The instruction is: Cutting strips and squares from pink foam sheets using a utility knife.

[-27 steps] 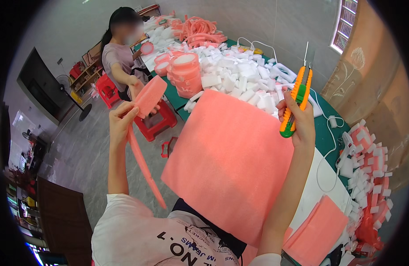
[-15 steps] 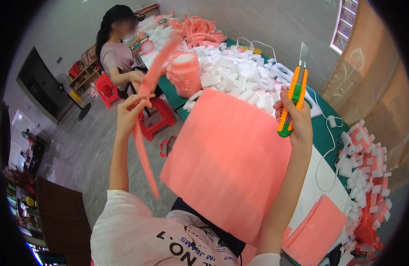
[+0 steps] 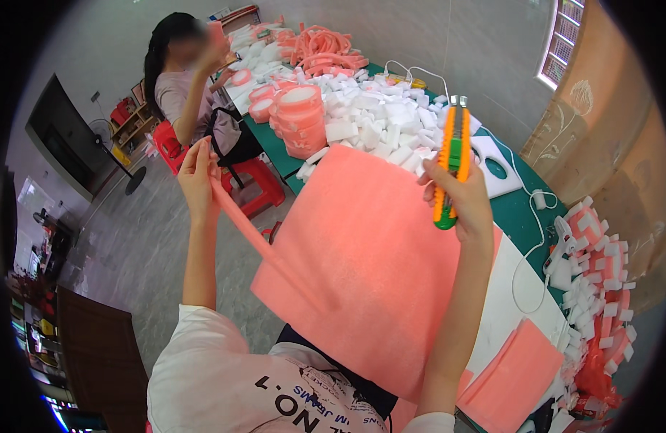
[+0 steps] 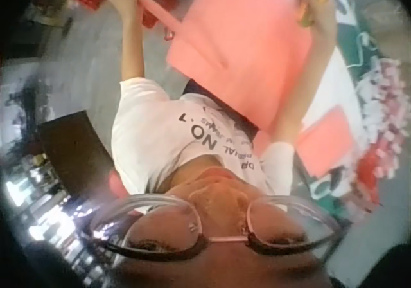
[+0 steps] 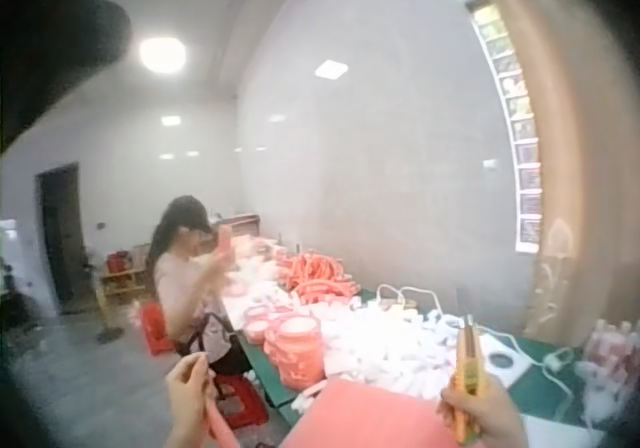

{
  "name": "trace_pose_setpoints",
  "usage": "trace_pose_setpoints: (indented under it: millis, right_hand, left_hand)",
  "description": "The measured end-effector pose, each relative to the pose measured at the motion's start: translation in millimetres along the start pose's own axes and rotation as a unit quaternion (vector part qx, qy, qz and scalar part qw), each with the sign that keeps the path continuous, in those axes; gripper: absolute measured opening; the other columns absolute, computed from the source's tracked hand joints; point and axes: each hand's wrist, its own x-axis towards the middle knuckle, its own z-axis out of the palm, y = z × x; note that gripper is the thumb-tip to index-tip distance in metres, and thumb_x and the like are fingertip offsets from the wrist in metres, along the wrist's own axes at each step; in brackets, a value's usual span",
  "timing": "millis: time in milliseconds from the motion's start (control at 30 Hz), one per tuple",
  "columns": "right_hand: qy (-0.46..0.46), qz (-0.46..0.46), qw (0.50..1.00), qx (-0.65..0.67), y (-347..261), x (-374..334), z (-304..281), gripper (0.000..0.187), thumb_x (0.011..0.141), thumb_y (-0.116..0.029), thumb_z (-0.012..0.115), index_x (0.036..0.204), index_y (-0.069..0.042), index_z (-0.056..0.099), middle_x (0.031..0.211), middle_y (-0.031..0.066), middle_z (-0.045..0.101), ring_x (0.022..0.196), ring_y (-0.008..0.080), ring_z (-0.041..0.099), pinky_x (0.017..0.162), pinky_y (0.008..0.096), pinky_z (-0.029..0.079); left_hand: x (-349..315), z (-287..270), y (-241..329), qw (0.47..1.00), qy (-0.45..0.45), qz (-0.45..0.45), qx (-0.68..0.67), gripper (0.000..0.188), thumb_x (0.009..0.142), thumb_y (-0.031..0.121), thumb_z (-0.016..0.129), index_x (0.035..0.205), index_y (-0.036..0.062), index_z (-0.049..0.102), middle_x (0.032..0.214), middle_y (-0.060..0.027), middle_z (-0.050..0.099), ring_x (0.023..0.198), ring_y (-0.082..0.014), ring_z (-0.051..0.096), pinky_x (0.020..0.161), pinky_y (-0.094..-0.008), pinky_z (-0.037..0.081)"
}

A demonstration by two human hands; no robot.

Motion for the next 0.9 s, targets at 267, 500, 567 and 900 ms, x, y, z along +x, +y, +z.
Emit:
trace_pose_setpoints:
  millis: [267, 500, 567, 900]
  right_hand:
    - [-0.174, 0.107, 0.975, -0.087, 7, -12, 48, 0.029, 0.064, -0.014, 0.073, 0.082, -0.002, 0.053, 0.068, 0.0069, 0.058, 0.047, 0.008, 0.05, 0.042, 0.0207, 0.04]
    - [-0.254, 0.182, 0.939, -0.142, 10, -12, 57, 0.041, 0.057, -0.014, 0.077, 0.088, -0.002, 0.053, 0.078, 0.0069, 0.059, 0.048, 0.0085, 0.05, 0.044, 0.0208, 0.043]
    - [-0.252, 0.187, 0.937, -0.152, 9, -11, 56, 0.041, 0.056, -0.014, 0.077, 0.086, -0.002, 0.052, 0.078, 0.007, 0.059, 0.047, 0.0087, 0.049, 0.044, 0.021, 0.043]
    - [-0.242, 0.167, 0.935, -0.2, 9, -8, 42, 0.033, 0.058, -0.014, 0.075, 0.079, -0.004, 0.052, 0.064, 0.0051, 0.052, 0.045, 0.0098, 0.049, 0.042, 0.0211, 0.041]
  left_hand:
    - [-25, 67, -19, 0.993, 0.017, -0.047, -0.106, 0.019, 0.087, 0.018, 0.052, 0.099, 0.0037, 0.054, 0.061, 0.0029, 0.044, 0.048, -0.0025, 0.037, 0.042, -0.0163, 0.03]
    - [-44, 101, -25, 0.988, 0.072, 0.005, -0.135, 0.021, 0.088, 0.021, 0.052, 0.095, 0.0012, 0.052, 0.06, 0.0016, 0.045, 0.048, -0.0042, 0.04, 0.042, -0.0188, 0.033]
    - [-45, 104, -24, 0.987, 0.074, 0.023, -0.144, 0.021, 0.087, 0.02, 0.053, 0.094, 0.0007, 0.052, 0.061, 0.001, 0.048, 0.05, -0.0051, 0.043, 0.045, -0.0191, 0.036]
    - [-45, 99, -24, 0.976, 0.039, 0.048, -0.21, 0.022, 0.09, 0.023, 0.046, 0.092, 0.0012, 0.052, 0.062, -0.0003, 0.047, 0.053, -0.0074, 0.044, 0.048, -0.0219, 0.037]
